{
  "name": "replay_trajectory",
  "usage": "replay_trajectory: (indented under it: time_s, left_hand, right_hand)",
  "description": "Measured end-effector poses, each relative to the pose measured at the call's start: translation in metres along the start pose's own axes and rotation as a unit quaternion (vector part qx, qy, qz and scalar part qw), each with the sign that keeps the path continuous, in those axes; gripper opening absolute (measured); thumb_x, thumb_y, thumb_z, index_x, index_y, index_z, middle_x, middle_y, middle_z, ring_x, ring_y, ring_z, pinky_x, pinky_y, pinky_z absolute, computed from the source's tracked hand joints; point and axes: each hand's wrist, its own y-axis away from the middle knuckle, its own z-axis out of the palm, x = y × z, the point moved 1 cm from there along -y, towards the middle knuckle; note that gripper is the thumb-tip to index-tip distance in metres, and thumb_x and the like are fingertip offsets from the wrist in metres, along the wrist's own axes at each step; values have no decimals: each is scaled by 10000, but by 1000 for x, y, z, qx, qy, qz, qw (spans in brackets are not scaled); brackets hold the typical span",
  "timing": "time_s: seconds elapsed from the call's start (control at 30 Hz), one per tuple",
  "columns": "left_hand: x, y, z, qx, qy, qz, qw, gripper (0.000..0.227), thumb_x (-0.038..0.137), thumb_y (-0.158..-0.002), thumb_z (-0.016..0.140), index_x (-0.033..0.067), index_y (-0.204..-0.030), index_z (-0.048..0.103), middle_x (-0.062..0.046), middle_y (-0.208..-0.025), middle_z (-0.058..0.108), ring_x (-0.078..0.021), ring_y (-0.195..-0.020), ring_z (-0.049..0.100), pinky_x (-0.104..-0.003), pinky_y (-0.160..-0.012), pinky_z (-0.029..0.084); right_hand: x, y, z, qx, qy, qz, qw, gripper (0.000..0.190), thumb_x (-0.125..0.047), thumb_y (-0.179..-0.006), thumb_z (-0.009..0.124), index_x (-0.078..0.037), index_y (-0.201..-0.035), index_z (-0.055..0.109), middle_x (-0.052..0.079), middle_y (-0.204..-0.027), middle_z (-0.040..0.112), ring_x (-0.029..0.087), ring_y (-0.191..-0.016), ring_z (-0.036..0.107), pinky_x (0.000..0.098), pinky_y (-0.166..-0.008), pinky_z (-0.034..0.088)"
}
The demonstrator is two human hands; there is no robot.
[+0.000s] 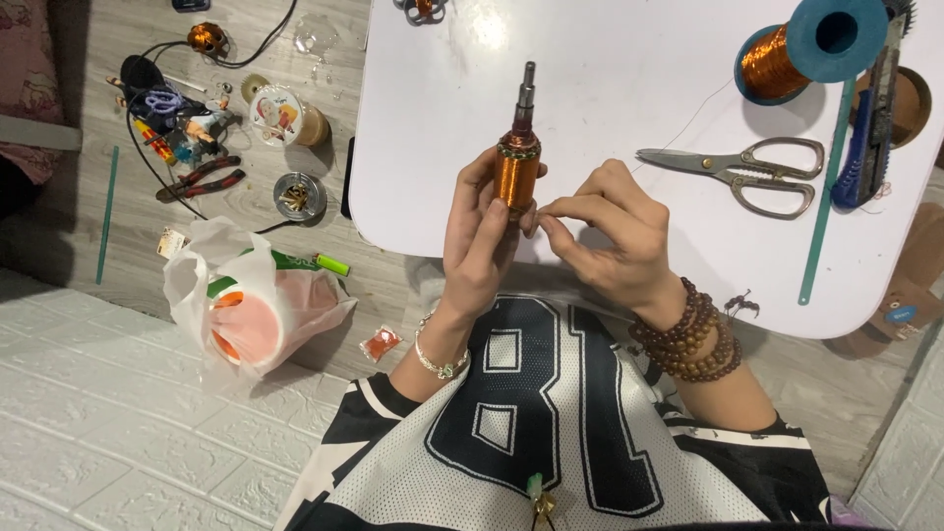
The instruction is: Winding thin copper wire around the poles of a motor armature by hand at a workbench.
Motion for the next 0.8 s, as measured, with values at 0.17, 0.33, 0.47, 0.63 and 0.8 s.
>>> replay_trajectory:
  time_s: [0.17,0.33,0.47,0.63,0.8]
  left_hand:
    - [1,1,0,-10,14,-1,1000,501,215,-1076,433,24,-1516,289,-282,-1343,533,-157,-977,527,-267,-756,436]
    - [5,1,3,-4,-8,3,1000,521,200,-1065,437,6,-1522,278,-284,-1452,459,-228,-1158,557,-283,-780,446]
    - [11,2,6,-16,-51,1,999,501,170,-1079,409,30,-1538,262,-232,-1478,457,-170,-1113,528,-265,-811,457]
    - [-3,6,-6,-7,-91,17,996,502,165,-1079,437,43,-1536,271,-168,-1538,408,-147,-1135,517,-255,-833,481]
    - [1,5,-2,-38,-91,18,995,573,46,-1060,402,42,-1586,176,-169,-1536,332,-163,-890,552,-310,-704,536]
  right_hand:
    - [-1,2,0,3,3,13,1000,32,23,-888,754,9,-862,742,58,-672,499,155,-615,421,270,-537,426]
    - [-3,2,1,11,-2,9,1000,21,25,-881,758,13,-865,752,54,-671,484,148,-612,399,265,-529,419]
    - [0,4,-2,9,-8,5,1000,22,42,-873,761,28,-857,758,56,-657,476,154,-610,401,268,-522,415]
    - [2,6,-4,4,-16,-2,1000,29,60,-867,759,40,-845,758,57,-639,461,159,-607,396,266,-520,406]
    - [6,11,-8,14,-28,-5,999,25,81,-839,767,58,-833,757,71,-622,454,167,-607,374,283,-536,402]
